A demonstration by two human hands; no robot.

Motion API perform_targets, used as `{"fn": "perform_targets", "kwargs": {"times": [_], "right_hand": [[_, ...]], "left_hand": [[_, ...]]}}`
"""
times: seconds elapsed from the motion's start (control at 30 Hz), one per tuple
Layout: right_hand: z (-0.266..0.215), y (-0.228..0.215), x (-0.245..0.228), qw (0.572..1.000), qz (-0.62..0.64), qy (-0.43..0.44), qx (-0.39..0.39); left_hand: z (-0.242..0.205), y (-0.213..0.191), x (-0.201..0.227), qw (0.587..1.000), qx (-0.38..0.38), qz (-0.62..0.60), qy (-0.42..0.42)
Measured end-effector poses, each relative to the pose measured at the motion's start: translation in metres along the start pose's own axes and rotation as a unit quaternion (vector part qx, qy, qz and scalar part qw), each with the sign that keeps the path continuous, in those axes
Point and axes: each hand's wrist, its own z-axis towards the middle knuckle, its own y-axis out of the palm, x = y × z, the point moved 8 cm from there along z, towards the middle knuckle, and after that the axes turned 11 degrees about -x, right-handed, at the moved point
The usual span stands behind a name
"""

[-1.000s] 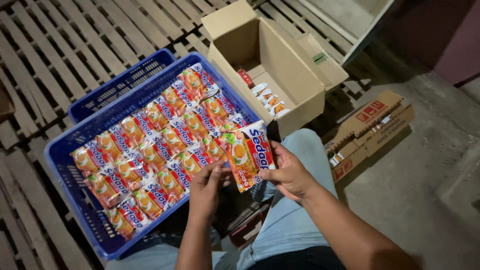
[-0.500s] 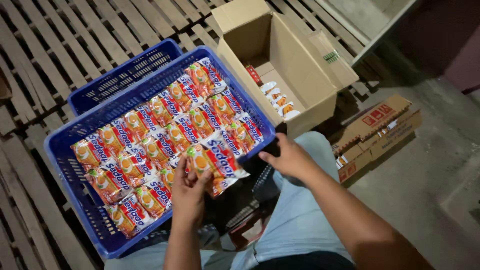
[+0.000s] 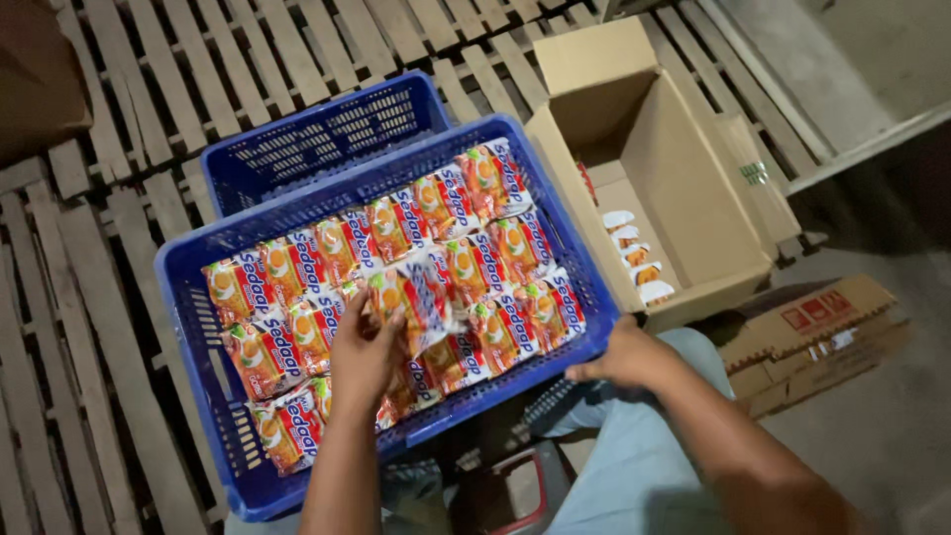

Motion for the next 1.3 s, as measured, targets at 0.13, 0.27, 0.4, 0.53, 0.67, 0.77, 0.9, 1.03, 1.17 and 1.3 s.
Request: {"fn": "perform_targets", "kwargs": {"times": [0.13,0.27,0.4,0.53,0.67,0.77,0.9,1.03,1.17,1.3], "right_hand": [[0.004,0.006,0.013,0.999,-0.018,0.029,-0.019],[0.015,0.009,0.023,0.997,-0.029,0.060,-0.045],[0.016,0.004,0.030,0.990,-0.049,0.113,-0.071],[0.016,0.005,0.029,0.984,-0.069,0.141,-0.081],[0.009,0.008,0.035,0.972,-0.089,0.191,-0.106],[0.004,0.007,0.033,0.967,-0.098,0.207,-0.113],[0.017,0.012,0.054,0.972,-0.098,0.188,-0.100],[0.020,0.002,0.042,0.977,-0.105,0.169,-0.083],[0.019,0.005,0.034,0.982,-0.094,0.148,-0.070],[0.093,0.031,0.135,0.973,-0.190,0.083,-0.104]], "left_hand": [[0.045,0.013,0.026,0.999,-0.024,0.025,-0.018],[0.121,0.030,0.024,0.999,-0.042,-0.011,0.024],[0.191,0.051,-0.009,0.984,-0.018,0.177,0.008],[0.191,0.075,0.016,0.987,-0.012,0.159,0.003],[0.207,0.086,0.013,0.985,0.000,0.171,0.031],[0.224,0.086,0.003,0.981,0.011,0.186,0.056],[0.196,0.088,0.021,0.973,-0.041,0.225,0.009],[0.105,0.084,0.061,0.985,-0.042,0.160,0.040],[-0.005,0.100,0.070,0.979,-0.130,0.157,0.023],[-0.026,0.145,-0.045,0.952,-0.190,0.227,0.083]]}}
